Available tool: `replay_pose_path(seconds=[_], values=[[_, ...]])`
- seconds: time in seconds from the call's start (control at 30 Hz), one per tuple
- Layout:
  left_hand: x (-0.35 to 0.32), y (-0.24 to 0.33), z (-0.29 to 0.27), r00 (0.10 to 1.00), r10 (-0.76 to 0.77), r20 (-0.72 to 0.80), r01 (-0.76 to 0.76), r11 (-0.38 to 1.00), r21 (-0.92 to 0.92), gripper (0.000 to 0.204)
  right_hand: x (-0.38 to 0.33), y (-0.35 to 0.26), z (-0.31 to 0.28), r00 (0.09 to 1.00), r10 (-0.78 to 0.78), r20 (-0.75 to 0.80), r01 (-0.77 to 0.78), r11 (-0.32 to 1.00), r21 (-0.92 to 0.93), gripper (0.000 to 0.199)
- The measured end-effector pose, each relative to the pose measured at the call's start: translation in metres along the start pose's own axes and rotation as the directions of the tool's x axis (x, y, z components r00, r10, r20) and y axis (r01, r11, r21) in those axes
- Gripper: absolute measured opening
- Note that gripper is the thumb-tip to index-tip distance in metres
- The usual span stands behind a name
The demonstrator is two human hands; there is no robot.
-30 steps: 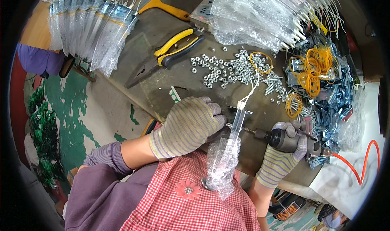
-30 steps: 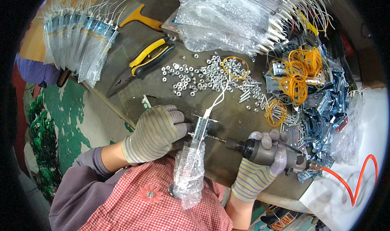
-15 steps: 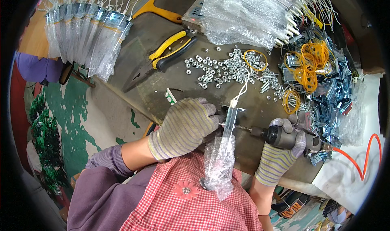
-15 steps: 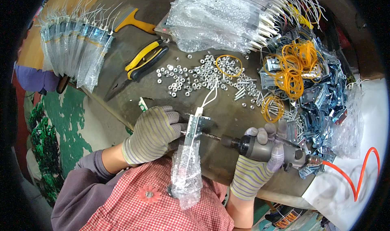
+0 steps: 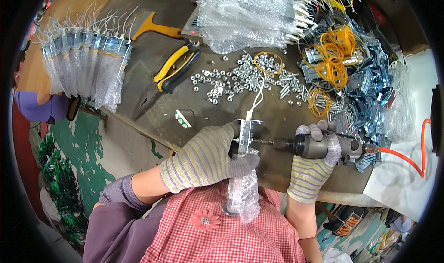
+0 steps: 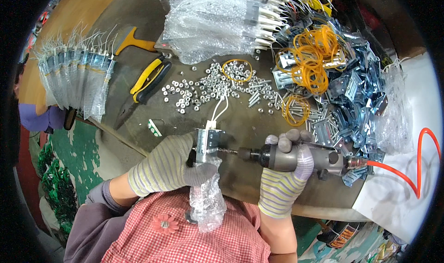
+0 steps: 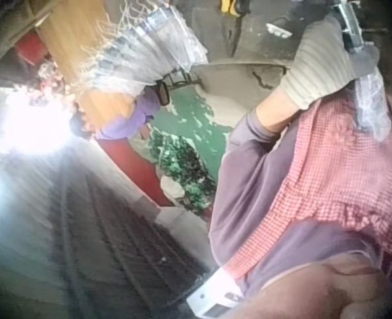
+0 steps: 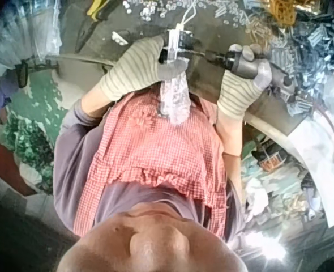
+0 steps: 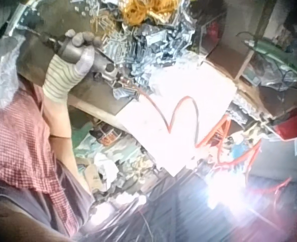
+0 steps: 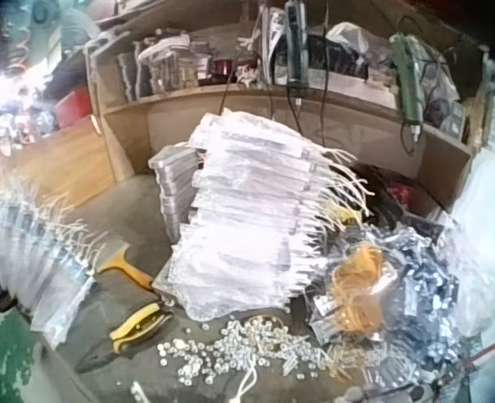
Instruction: Assembling metal brackets onto electrical components using a pneumatic screwdriver at a workbench.
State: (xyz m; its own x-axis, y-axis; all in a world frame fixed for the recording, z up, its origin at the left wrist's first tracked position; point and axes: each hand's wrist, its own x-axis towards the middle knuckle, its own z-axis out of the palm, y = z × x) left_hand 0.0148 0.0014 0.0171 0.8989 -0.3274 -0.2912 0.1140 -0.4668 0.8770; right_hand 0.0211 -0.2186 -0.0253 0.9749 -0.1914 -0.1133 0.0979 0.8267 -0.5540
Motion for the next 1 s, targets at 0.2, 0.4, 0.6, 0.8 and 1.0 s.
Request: replay_pose_path(seconds=[0.2, 0.4, 0.6, 0.8, 1.0], values=[[0.003, -0.007, 0.003, 0.999, 0.014, -0.042, -0.012, 0.999, 0.038, 0.056, -0.001, 0.003, -0.002, 1.000, -0.026, -0.002, 0.026, 1.000, -0.006, 0.045], [-0.028, 0.010, -0.022, 0.937, 0.267, -0.225, -0.170, 0.912, 0.372, 0.051, -0.002, -0.001, -0.002, 0.998, -0.043, -0.050, 0.044, 0.999, 0.022, 0.043], [-0.021, 0.031, 0.015, 0.478, 0.671, 0.566, -0.768, 0.007, 0.640, 0.028, -0.002, -0.003, -0.002, 0.997, -0.025, -0.066, 0.030, 0.997, 0.070, 0.041], [0.003, 0.029, -0.001, 0.538, 0.841, 0.051, -0.783, 0.476, 0.400, 0.021, -0.005, -0.124, -0.010, 0.953, -0.232, -0.195, 0.065, 0.787, -0.614, 0.067], [0.028, 0.016, 0.007, 0.887, 0.371, -0.274, -0.428, 0.883, -0.191, 0.031, 0.046, -0.155, -0.064, 0.629, -0.686, 0.365, 0.061, -0.425, -0.903, 0.089]])
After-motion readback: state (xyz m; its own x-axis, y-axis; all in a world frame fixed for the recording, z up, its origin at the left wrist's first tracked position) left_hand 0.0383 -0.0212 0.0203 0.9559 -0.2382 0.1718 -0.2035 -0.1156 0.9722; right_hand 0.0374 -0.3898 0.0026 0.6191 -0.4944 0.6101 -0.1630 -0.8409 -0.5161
